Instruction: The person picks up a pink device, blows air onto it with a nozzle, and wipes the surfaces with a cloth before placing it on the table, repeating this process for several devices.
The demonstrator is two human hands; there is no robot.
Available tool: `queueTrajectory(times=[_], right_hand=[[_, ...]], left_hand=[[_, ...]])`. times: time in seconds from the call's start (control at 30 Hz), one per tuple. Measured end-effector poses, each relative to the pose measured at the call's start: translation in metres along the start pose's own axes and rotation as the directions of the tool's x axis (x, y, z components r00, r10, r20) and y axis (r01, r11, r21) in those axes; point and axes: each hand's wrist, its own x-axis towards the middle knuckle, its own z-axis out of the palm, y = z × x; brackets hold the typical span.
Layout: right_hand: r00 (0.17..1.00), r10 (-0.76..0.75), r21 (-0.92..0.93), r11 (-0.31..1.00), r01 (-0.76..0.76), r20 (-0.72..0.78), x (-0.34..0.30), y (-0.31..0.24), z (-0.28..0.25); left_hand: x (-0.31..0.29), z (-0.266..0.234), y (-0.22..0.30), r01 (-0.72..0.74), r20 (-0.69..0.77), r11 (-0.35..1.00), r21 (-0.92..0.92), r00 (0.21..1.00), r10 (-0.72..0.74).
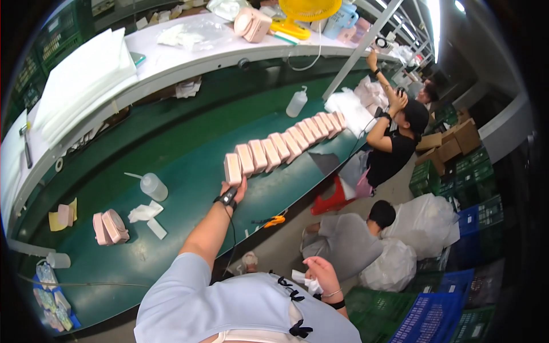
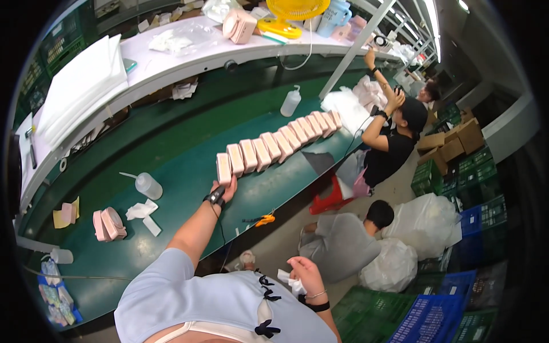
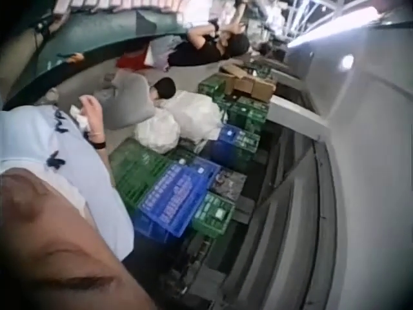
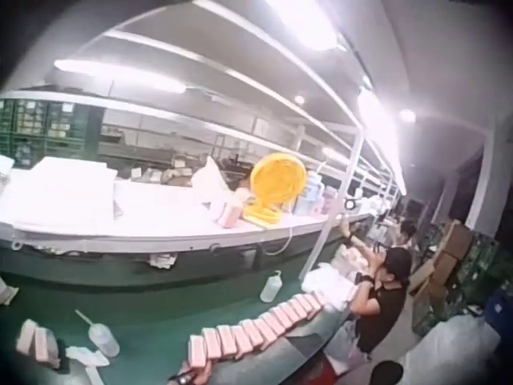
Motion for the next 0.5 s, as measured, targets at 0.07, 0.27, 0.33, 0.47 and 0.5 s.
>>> queueTrajectory(times=[0.07, 0.27, 0.33, 0.47, 0.5], right_hand=[[0.999, 0.011, 0.012, 1.0, -0.011, 0.048, 0.011, -0.007, -0.001], [0.987, -0.052, -0.063, 0.996, 0.063, 0.155, 0.035, -0.024, -0.01], [0.966, -0.087, -0.114, 0.987, 0.118, 0.243, 0.052, -0.034, -0.004], [0.897, -0.105, -0.149, 0.971, 0.184, 0.429, 0.081, -0.038, 0.018], [0.862, -0.103, -0.086, 0.982, 0.167, 0.496, 0.089, -0.034, 0.02]], left_hand=[[-0.015, 0.002, -0.009, -0.135, -0.004, 0.984, 0.113, 0.991, 0.137], [-0.16, 0.082, -0.096, 0.31, 0.14, 0.722, 0.619, 0.861, -0.49], [-0.246, 0.157, -0.158, -0.189, 0.366, 0.481, 0.856, 0.879, -0.306], [-0.386, 0.234, -0.242, -0.931, 0.74, -0.028, 0.365, 0.308, -0.598], [-0.407, 0.247, -0.256, -0.98, 0.672, -0.009, 0.197, 0.142, -0.727]])
